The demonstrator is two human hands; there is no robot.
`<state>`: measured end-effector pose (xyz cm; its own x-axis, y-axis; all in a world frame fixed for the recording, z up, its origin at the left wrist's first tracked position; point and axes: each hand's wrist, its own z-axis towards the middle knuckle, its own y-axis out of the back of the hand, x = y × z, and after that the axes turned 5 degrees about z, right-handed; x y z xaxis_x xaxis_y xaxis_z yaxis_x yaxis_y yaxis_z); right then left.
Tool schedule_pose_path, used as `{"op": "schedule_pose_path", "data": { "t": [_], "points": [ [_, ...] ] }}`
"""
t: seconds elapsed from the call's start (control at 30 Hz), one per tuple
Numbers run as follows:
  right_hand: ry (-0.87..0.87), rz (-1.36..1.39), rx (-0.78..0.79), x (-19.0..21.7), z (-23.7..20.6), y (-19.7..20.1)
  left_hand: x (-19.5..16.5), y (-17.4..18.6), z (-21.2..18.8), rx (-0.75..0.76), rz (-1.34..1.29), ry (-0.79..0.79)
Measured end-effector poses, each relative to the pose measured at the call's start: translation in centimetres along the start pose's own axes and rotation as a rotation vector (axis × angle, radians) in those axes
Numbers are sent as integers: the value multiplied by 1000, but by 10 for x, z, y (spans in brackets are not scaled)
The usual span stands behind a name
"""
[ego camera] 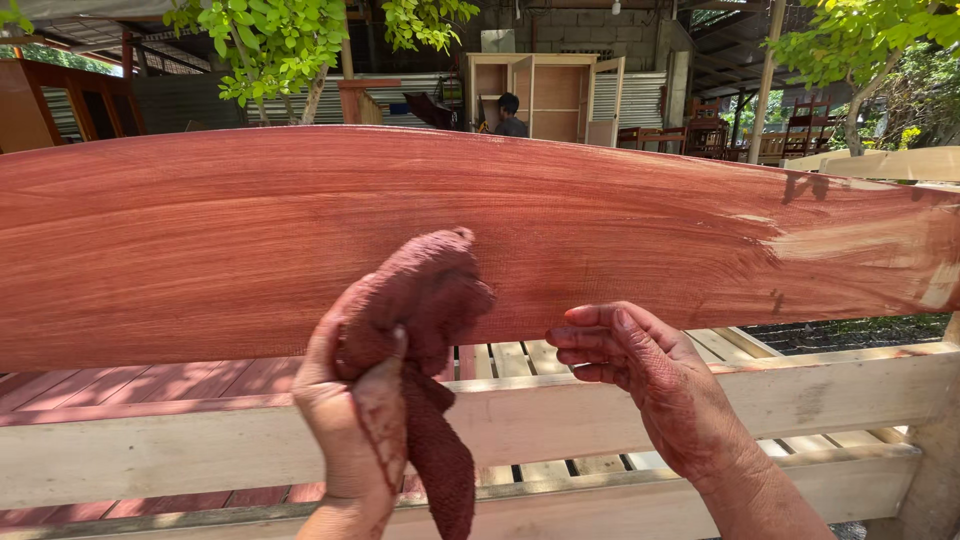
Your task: The person dips a red cloth into a bowl of reddish wood stain and wipes the stain by hand onto unfinished wooden bed frames, coating the headboard panel, vertical posts, and side rails, moving around the frame to cover bare wood surfaces.
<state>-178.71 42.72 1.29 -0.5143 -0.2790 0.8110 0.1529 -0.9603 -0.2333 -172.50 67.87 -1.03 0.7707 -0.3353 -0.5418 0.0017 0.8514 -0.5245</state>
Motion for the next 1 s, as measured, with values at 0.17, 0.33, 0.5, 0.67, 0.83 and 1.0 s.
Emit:
{"op": "schedule_pose_path", "data": {
  "t": [0.17, 0.33, 0.5, 0.67, 0.83, 1.0],
  "points": [
    [-65, -56, -88, -21, 9, -12, -56, 113, 110, -171, -39, -513],
    [-65, -33, -81, -26, 14, -4, -39, 141, 210, -164, 418, -677],
    [-72, -65, -157, -21, 9, 25, -18, 127, 226, -219, 584, -493],
    [-72, 8, -300, -14, 12, 64, -10, 55, 163, -119, 400, -560],
    [41, 43, -403, -2, -4, 122, 19, -66, 67, 188, 1096, -869],
    [140, 41, -559, 19, -30, 195, 50, -210, -28, 627, 1029, -978]
  ]
}}
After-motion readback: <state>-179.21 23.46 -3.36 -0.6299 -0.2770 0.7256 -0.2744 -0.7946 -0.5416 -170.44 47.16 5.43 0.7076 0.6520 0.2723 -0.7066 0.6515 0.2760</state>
